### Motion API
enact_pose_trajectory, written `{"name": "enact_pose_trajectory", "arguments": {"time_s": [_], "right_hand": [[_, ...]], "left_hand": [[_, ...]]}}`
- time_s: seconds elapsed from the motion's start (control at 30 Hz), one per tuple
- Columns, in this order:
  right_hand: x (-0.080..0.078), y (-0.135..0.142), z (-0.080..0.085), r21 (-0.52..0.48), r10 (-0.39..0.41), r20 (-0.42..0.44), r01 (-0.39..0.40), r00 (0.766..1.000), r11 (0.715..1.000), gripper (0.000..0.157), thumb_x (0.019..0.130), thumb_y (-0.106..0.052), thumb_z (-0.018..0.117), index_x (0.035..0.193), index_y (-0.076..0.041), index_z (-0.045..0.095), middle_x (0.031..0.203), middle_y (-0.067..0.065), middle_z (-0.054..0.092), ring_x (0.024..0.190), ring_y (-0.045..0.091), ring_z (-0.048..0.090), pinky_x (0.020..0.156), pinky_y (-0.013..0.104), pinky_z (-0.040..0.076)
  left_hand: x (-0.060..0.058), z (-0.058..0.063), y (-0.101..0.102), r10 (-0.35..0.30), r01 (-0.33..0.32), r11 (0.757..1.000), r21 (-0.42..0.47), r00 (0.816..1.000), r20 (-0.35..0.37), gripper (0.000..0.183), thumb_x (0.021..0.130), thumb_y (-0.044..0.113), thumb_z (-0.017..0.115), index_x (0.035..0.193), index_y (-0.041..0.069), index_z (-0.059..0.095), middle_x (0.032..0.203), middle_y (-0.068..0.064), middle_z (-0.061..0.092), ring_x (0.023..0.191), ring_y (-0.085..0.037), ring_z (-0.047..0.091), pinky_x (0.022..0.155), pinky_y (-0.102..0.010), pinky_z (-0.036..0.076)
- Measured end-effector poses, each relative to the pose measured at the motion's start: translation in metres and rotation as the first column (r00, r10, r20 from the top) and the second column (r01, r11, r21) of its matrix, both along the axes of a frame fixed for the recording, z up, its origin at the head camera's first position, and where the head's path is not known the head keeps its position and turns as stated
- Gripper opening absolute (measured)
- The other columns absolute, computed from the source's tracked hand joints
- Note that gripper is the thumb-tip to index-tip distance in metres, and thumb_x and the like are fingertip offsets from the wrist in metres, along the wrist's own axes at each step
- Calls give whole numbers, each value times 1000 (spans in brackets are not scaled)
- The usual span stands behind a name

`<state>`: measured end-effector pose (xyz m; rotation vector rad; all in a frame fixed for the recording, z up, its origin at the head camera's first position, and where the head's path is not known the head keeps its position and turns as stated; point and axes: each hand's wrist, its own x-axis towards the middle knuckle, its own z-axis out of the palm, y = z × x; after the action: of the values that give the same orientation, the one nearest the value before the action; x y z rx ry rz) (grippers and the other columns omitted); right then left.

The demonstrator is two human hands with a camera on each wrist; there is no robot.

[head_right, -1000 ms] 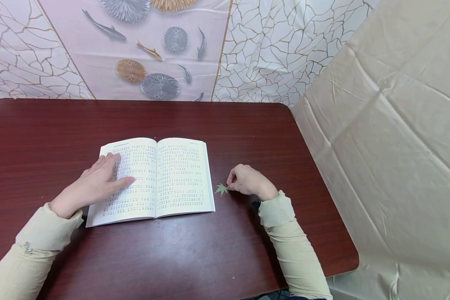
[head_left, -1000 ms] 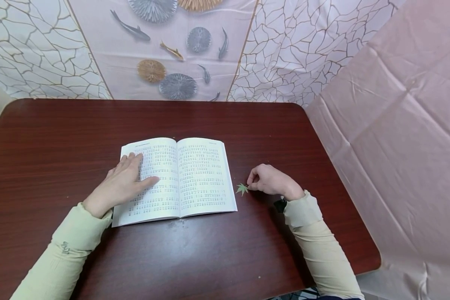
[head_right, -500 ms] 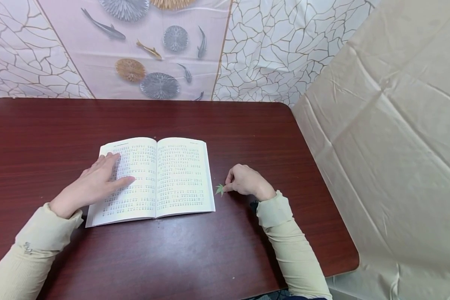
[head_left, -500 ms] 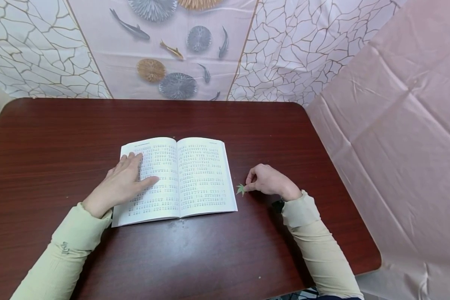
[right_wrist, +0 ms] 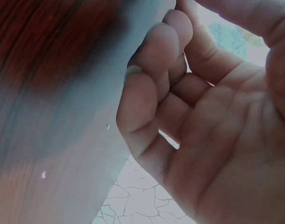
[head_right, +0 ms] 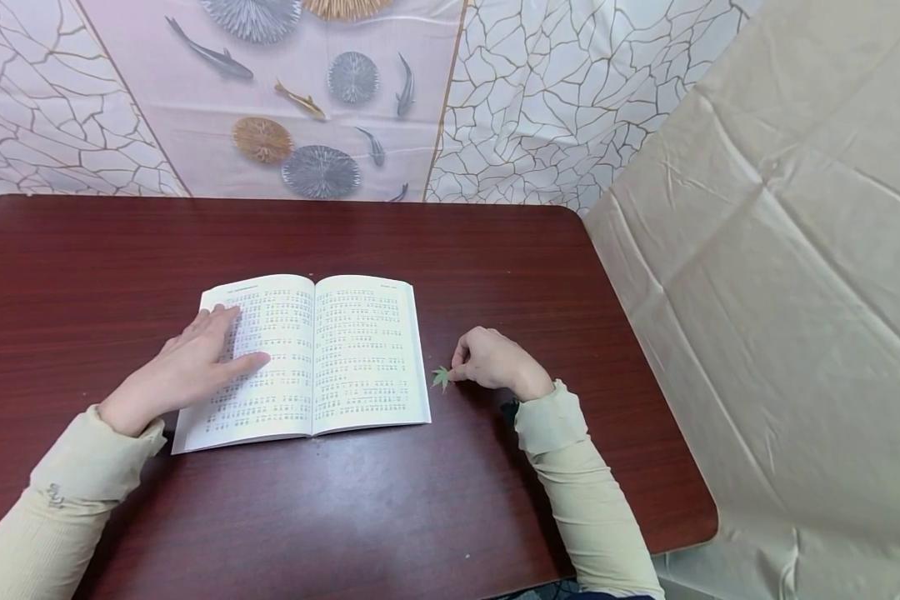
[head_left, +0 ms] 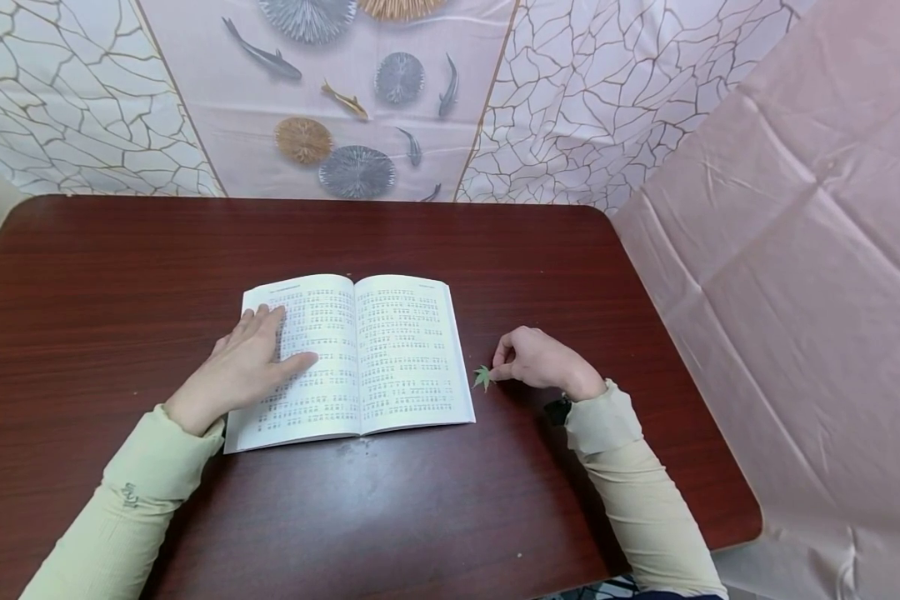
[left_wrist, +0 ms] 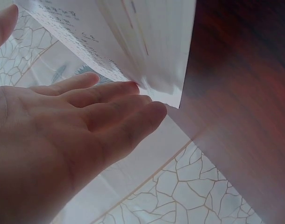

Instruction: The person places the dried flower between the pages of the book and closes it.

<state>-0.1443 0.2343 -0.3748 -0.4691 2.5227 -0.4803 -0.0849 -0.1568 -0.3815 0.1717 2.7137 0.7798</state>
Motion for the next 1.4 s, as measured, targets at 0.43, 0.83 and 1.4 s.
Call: {"name": "enact_pose_trajectory", "arguments": {"time_s": [0.43, 0.83, 1.4], "right_hand": [[-4, 0, 10, -190, -37, -47, 28, 998, 981, 10, 88, -22, 72, 84, -14, 67, 73, -1, 61, 66, 18, 50, 59, 30, 41], [-4, -22, -3, -340, -65, -45, 46, 997, 939, 9, 89, -22, 69, 85, -15, 67, 80, 0, 62, 69, 18, 51, 61, 28, 40], [-4, -44, -7, -368, -4, -40, -11, 999, 930, 5, 90, -15, 66, 85, -13, 67, 79, -1, 64, 66, 15, 50, 60, 25, 39]], "left_hand": [[-1, 2, 0, -4, 4, 1000, -6, 1000, -8, 94, 94, 54, 53, 150, -11, 14, 153, -38, 9, 141, -54, 5, 107, -70, 10], [-1, -1, -1, 3, -3, 1000, 7, 1000, 5, 95, 94, 55, 53, 151, -10, 12, 154, -37, 5, 141, -53, 3, 106, -71, 9], [0, -3, 0, 4, -4, 1000, 4, 1000, 21, 95, 94, 53, 54, 150, -11, 14, 155, -35, 4, 143, -50, 3, 106, -71, 11]]}}
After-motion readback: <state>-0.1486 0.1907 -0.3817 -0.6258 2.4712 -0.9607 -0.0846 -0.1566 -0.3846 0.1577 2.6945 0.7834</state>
